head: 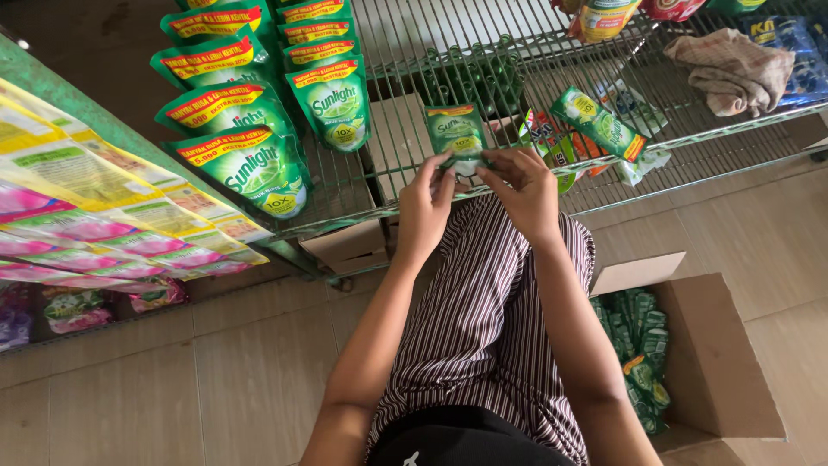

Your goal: The person sits on the floor and takes green detergent packets from a cardboard box, then places them one by one onto a metal wire shelf. The person handles the packets by hand and arranges them in rows on the shelf.

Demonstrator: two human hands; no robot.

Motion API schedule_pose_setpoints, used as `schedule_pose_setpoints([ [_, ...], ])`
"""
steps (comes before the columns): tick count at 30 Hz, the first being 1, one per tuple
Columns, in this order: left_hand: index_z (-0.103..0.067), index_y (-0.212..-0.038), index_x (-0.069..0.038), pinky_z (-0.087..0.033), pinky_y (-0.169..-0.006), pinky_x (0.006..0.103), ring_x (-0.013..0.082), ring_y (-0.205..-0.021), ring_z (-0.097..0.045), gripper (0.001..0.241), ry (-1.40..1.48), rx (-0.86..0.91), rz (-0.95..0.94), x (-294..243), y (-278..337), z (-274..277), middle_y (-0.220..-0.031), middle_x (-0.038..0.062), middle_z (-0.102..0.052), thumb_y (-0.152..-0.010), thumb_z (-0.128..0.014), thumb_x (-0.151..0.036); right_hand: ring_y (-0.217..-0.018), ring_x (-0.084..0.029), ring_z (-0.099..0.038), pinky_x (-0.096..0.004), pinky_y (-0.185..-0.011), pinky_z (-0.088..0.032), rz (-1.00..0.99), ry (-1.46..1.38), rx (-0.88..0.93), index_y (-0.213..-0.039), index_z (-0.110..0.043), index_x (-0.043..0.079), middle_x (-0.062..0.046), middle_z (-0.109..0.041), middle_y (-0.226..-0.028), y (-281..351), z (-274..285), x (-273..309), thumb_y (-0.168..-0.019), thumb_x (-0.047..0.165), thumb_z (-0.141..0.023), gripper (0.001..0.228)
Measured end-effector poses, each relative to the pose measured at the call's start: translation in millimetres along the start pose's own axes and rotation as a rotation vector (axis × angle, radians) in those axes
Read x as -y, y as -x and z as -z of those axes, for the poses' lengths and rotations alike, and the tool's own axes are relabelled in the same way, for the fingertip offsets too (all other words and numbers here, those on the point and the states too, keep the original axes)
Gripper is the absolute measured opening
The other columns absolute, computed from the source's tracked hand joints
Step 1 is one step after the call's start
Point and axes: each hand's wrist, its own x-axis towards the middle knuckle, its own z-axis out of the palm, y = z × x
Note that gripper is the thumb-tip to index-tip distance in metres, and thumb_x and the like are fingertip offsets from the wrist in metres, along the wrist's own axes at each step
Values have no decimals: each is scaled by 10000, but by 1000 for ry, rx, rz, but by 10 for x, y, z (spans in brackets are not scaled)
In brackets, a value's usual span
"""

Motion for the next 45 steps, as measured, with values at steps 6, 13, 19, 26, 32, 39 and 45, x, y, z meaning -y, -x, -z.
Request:
schedule_pose_setpoints([
  [6,-727,-1227,6,-606,-692,294,158,-811,-786,274,-32,-47,-3,-108,-24,37,-931,153,-791,-959,-693,-39,-990,-154,-740,-267,-900,-632,60,166,-115,-1095,-758,-40,-84,-679,-1128,51,25,79,-922,-38,-749,173],
  [13,-679,-1219,-13,-627,-662,262,141,-797,-783,239,71,-32,-3,-33,-44,70,-935,102,-794,-996,-666,-98,-922,-143,-754,-257,-815,-632,17,230,-157,-1074,-769,-13,-88,-676,-1119,59,22,161,-916,-17,-759,159],
  [19,-491,-1269,22,-643,-923,295,202,-1029,-746,469,591,252,409,69,1,234,-1092,177,-707,-939,-699,-237,-977,-132,-732,-270,-876,-624,-67,-38,-122,-1128,-702,-38,-87,-690,-1206,91,157,155,-954,-67,-679,177],
  [26,-641,-1190,73,-618,-930,363,228,-995,-738,552,803,192,627,95,-137,124,-1026,147,-729,-1005,-613,-446,-968,-138,-688,-284,-843,-595,-50,2,-17,-1057,-697,-70,-92,-656,-1208,261,271,317,-944,-101,-705,117],
  [32,-685,-1168,-41,-566,-744,279,126,-836,-666,427,639,23,573,-116,-311,179,-945,45,-697,-952,-687,-410,-1162,-161,-668,-306,-1003,-586,64,-20,120,-1080,-673,-79,-92,-525,-1334,315,280,490,-924,-140,-690,169],
  [39,-620,-1017,-63,-370,-687,207,4,-779,-473,231,624,-44,145,-348,-428,360,-830,-53,-619,-1058,-712,-270,-1303,-154,-599,-293,-1098,-537,136,-172,161,-1307,-534,-15,-78,-492,-1398,124,195,496,-937,-124,-693,417],
  [45,-613,-1000,-49,-444,-722,190,0,-810,-560,158,546,-107,-51,-380,-454,458,-843,-64,-638,-1060,-641,-193,-1019,-60,-628,-215,-831,-522,-47,-138,102,-1394,-564,14,-16,-666,-1166,-85,2,350,-1038,57,-654,369],
])
